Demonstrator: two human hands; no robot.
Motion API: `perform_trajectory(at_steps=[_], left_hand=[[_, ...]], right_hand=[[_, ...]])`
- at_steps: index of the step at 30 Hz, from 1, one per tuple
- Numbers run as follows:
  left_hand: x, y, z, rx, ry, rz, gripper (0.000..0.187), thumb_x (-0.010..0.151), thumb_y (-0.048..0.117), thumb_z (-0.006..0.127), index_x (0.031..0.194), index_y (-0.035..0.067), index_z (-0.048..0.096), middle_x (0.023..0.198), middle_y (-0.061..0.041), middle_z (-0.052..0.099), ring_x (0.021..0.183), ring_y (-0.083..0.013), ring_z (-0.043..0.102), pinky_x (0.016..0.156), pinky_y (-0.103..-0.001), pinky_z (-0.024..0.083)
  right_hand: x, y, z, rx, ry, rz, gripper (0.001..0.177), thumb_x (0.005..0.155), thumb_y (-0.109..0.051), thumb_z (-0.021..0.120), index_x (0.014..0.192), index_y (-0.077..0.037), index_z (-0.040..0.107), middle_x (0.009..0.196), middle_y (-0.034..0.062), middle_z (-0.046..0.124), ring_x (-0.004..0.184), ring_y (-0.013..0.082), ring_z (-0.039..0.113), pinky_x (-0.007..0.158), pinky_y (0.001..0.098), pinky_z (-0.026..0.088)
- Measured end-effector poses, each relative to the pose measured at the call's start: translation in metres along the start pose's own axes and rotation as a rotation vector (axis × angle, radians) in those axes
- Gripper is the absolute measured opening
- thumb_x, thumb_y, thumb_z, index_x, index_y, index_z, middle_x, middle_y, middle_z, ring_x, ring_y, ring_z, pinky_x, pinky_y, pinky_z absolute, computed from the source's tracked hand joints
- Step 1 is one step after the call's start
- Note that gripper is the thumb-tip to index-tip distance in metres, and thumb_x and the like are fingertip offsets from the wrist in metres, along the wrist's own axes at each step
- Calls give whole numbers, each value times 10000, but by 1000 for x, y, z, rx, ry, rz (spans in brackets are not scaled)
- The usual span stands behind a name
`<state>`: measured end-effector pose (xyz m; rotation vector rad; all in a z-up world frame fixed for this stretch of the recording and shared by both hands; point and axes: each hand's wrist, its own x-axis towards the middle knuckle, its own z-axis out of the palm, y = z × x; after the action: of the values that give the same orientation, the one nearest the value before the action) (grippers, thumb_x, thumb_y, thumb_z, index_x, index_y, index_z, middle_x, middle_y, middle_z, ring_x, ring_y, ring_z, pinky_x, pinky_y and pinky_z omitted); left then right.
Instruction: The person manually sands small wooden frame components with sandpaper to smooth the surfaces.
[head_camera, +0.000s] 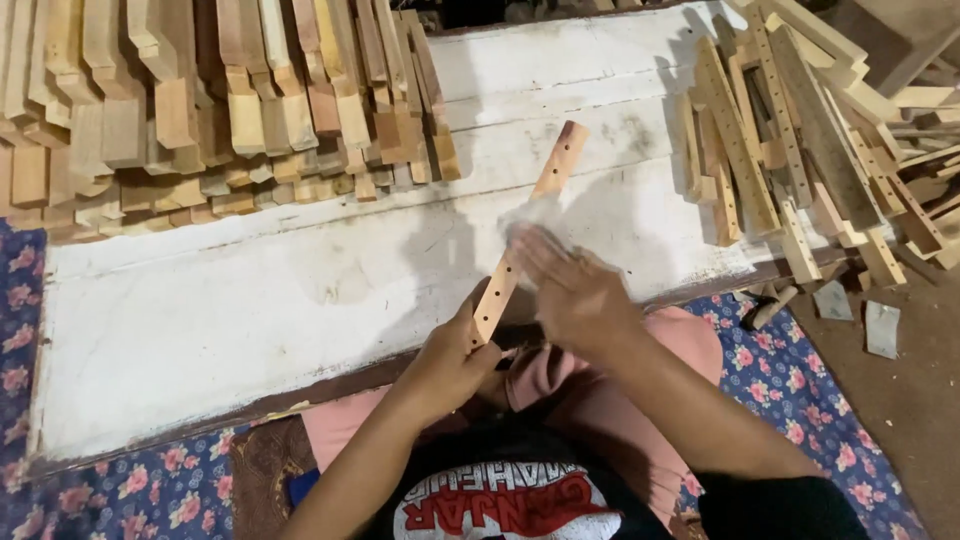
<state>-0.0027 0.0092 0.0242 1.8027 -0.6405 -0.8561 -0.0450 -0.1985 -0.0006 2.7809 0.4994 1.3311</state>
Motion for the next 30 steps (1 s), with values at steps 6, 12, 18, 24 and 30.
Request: perform_trajectory(at_steps=[6, 12, 18, 24, 30], left_hand=[[-13, 20, 0, 92, -9, -5, 791, 889, 57, 493, 1611, -41, 186, 1359, -488, 467, 1253, -648, 487, 939, -672, 498], [-8, -1, 6, 49, -32, -19, 757, 896, 102, 504, 1593, -44, 247, 1152, -444, 644, 915, -476, 722, 735, -470, 602], [-7, -32, 10, 61, 56, 45, 727, 819, 82, 602, 1525, 66, 426, 711, -61, 646, 559, -162, 527, 507, -306, 437], [-10, -26, 7, -226, -141, -11, 628, 878, 76, 512, 1467, -112, 399, 1160, -393, 655, 427, -179, 603, 325, -277, 487], [-10, -51, -8, -833, -117, -14, 502, 794, -70, 531, 1291, -134, 553, 675, -241, 570, 320, -134, 425, 213, -256, 366]], right_hand=[[1, 28, -2, -187, 25, -234, 147, 983, -53, 676, 1088, -82, 775, 1242, 48, 765, 1107, 76, 695, 798, 218, 439], [-13, 77, 29, -56, 109, 99, 385, 993, -30, 535, 1303, -113, 747, 1286, 87, 750, 1022, 173, 751, 745, 281, 535], [-18, 6, -3, 213, -281, -139, 598, 924, 210, 488, 1426, -108, 550, 1513, -138, 515, 1214, 22, 714, 388, 97, 443], [2, 82, 11, 6, 151, 78, 430, 988, -27, 499, 1358, -98, 706, 1355, 66, 710, 1105, 188, 721, 837, 289, 547], [-41, -29, 3, 392, 45, -143, 404, 1034, -111, 386, 1238, -82, 733, 1285, 56, 733, 1043, 134, 724, 816, 265, 538]])
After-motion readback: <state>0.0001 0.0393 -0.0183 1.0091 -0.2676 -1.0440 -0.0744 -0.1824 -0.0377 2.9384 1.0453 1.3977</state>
